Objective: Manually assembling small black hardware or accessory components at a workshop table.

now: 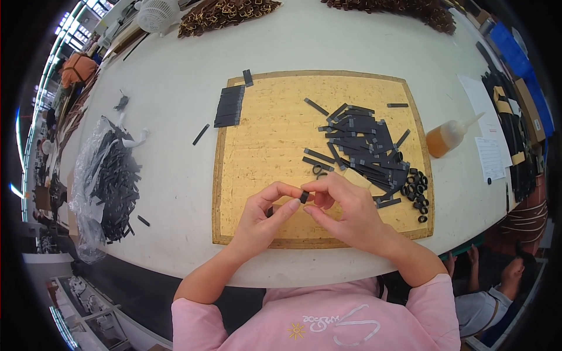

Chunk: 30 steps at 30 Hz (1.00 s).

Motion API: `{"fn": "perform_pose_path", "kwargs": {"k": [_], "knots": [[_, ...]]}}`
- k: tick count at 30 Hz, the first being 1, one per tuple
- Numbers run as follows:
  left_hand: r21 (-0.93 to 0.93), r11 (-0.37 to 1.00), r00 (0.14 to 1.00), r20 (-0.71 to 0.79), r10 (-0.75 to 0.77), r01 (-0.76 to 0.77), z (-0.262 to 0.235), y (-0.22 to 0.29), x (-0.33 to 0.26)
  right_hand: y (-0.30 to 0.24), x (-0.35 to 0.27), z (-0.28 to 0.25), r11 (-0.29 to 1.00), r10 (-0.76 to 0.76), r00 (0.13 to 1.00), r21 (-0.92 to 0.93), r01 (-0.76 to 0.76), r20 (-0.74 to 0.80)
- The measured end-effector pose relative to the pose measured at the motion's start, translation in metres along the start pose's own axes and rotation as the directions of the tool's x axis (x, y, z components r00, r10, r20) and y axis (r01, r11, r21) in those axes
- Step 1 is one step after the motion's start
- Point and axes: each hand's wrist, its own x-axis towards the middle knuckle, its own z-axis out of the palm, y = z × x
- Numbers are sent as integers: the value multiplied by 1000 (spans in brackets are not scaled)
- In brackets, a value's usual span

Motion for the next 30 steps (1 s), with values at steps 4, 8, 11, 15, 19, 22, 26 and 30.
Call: {"fn": "perform_pose_path", "kwargs": {"k": [4,8,11,15,19,22,26,30], "knots": [[36,999,1000,25,-1,0,0,0,-1,2,-2,4,998,-13,1000,-61,12,-20],[45,999,1000,-4,-25,25,1,-2,-1,5,-1,6,1000,22,1000,-21,-22,-20],[100,993,998,14,-62,61,0,-2,0,9,1,2,997,66,998,-34,-65,14],[232,969,995,38,-93,81,-2,-8,0,15,0,2,992,74,995,-108,-66,67],[345,937,996,46,-75,55,3,-4,2,16,0,1,969,14,993,-247,15,113],[377,926,997,48,-55,33,4,-1,3,15,3,5,955,34,990,-298,8,137],[389,919,995,41,-92,69,0,-4,3,15,5,1,982,131,975,-158,-103,179],[395,917,995,58,-78,49,4,-4,5,13,4,2,971,213,966,-138,-193,147]]}}
